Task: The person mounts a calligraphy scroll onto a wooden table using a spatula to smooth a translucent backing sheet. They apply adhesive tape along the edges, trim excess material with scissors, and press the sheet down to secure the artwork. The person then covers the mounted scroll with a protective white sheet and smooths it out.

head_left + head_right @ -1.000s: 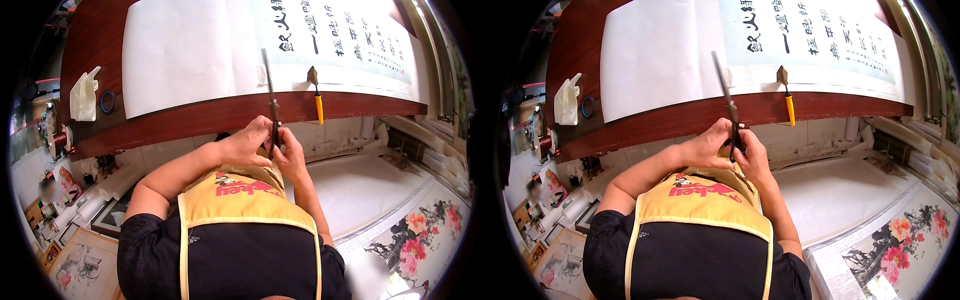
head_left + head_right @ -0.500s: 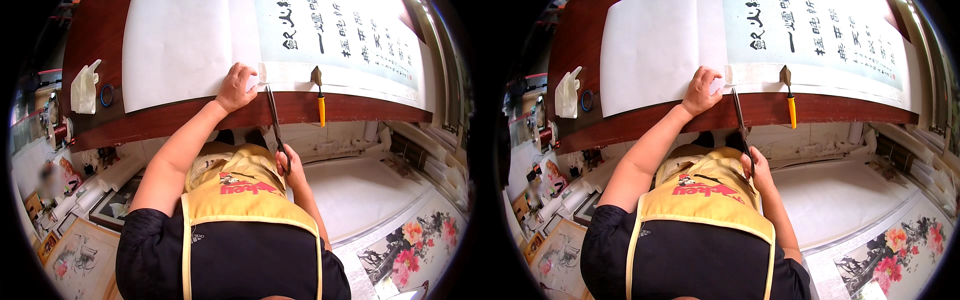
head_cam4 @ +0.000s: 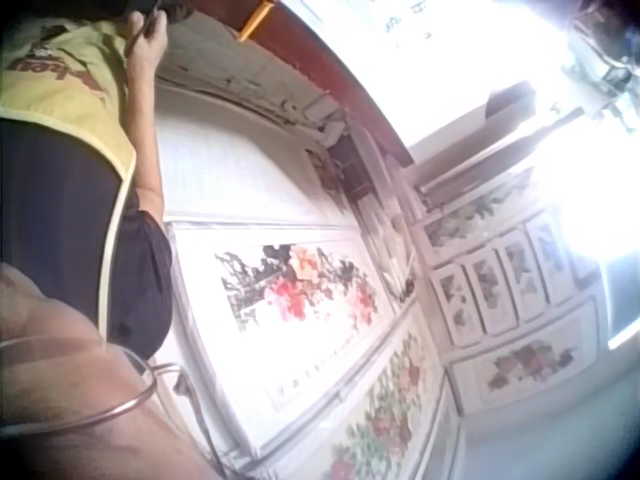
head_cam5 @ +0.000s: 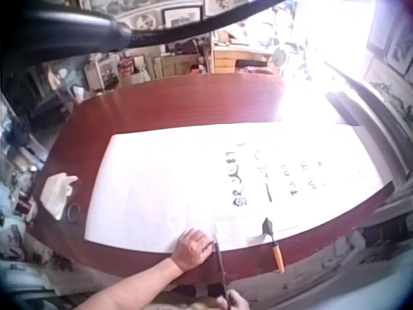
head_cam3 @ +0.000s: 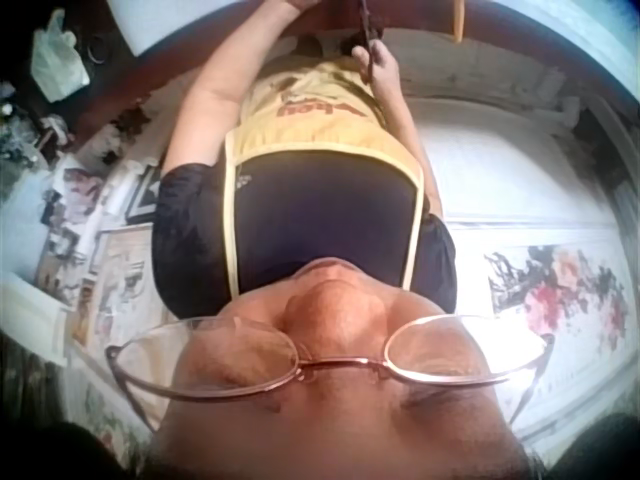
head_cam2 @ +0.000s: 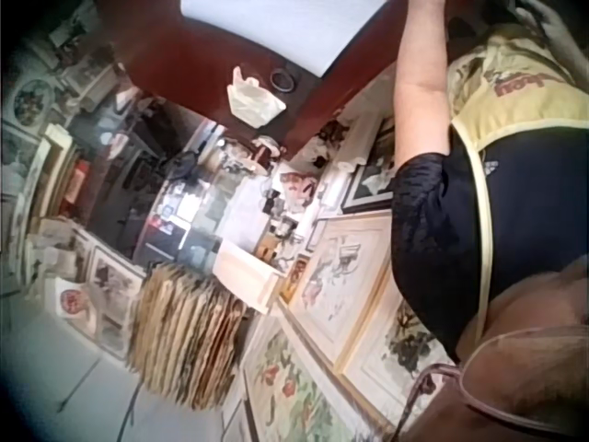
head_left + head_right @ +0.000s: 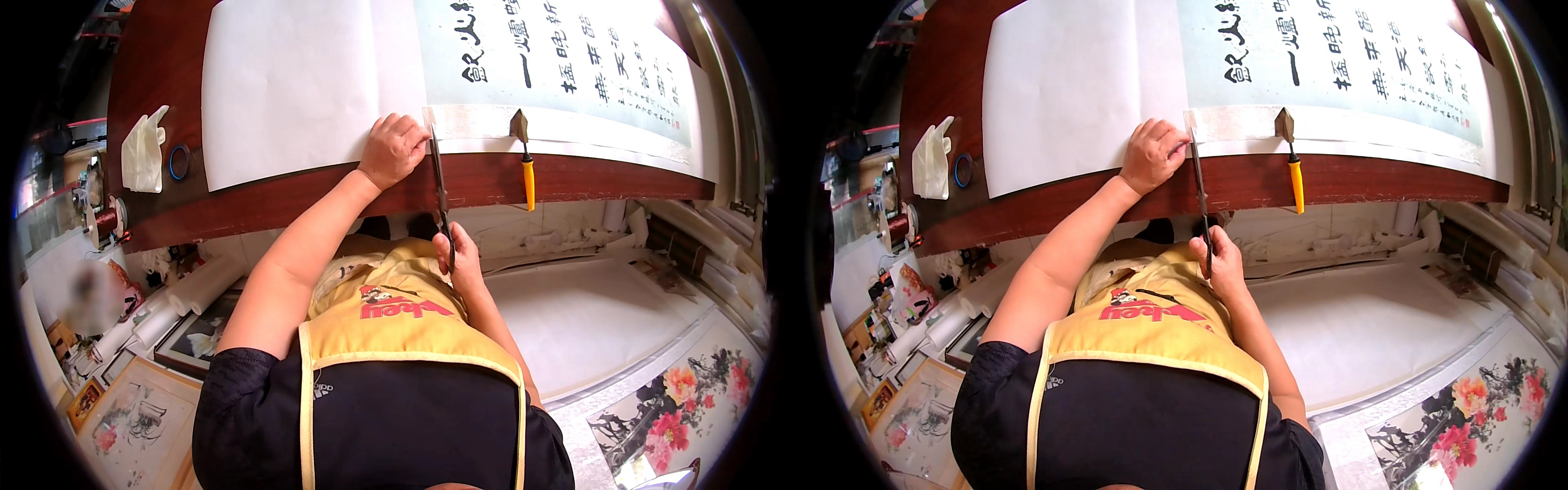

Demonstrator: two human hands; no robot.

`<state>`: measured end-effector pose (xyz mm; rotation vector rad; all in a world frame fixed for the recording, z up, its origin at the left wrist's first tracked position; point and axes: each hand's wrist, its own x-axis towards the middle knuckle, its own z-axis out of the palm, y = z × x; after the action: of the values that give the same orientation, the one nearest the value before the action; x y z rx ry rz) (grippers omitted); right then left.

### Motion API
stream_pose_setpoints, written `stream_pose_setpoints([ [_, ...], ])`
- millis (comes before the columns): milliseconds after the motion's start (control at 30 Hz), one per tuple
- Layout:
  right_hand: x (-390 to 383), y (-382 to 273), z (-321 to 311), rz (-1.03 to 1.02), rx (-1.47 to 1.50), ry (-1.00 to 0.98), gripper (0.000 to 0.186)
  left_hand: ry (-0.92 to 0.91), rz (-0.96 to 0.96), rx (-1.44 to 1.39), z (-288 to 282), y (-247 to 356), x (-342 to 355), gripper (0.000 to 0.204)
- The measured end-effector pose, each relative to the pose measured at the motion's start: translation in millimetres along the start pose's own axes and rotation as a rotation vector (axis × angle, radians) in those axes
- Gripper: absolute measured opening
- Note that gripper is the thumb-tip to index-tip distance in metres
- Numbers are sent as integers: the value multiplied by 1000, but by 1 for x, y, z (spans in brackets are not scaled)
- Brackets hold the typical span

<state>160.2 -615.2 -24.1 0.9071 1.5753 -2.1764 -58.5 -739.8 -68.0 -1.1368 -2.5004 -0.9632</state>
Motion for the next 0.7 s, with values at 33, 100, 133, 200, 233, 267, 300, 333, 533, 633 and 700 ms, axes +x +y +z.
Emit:
stream_pose_setpoints([
  [33, 2, 2, 1, -3, -3, 5, 41, 3, 4, 3, 0, 0, 0, 16],
  [100, 4, 3, 4, -4, -28, 16, 41, 11, 9, 9, -1, 1, 2, 16],
  [133, 4, 1, 5, -2, -47, 22, 42, 17, 5, 4, -1, 2, 2, 16],
  [200, 5, -1, 7, -7, -66, 30, 42, 31, -3, -7, -3, 4, 2, 17],
  [233, 6, -2, 9, -13, -65, 31, 43, 35, 1, -9, -3, 4, 3, 17],
  [267, 7, -2, 10, -19, -65, 32, 43, 39, 4, -12, -3, 4, 2, 17],
  [300, 8, -4, 11, -18, -66, 35, 42, 43, 7, -14, -3, 4, 2, 17],
  [333, 9, -5, 12, -18, -67, 38, 42, 45, 7, -15, -3, 4, 2, 17],
  [533, 15, 0, 14, -28, -150, 68, 41, 67, -2, -32, -3, 5, 3, 18],
  [633, 17, 2, 15, -32, -177, 79, 43, 61, -3, -31, -3, 5, 3, 18],
  [700, 18, 2, 15, -23, -188, 83, 44, 60, -1, -28, -4, 6, 3, 19],
])
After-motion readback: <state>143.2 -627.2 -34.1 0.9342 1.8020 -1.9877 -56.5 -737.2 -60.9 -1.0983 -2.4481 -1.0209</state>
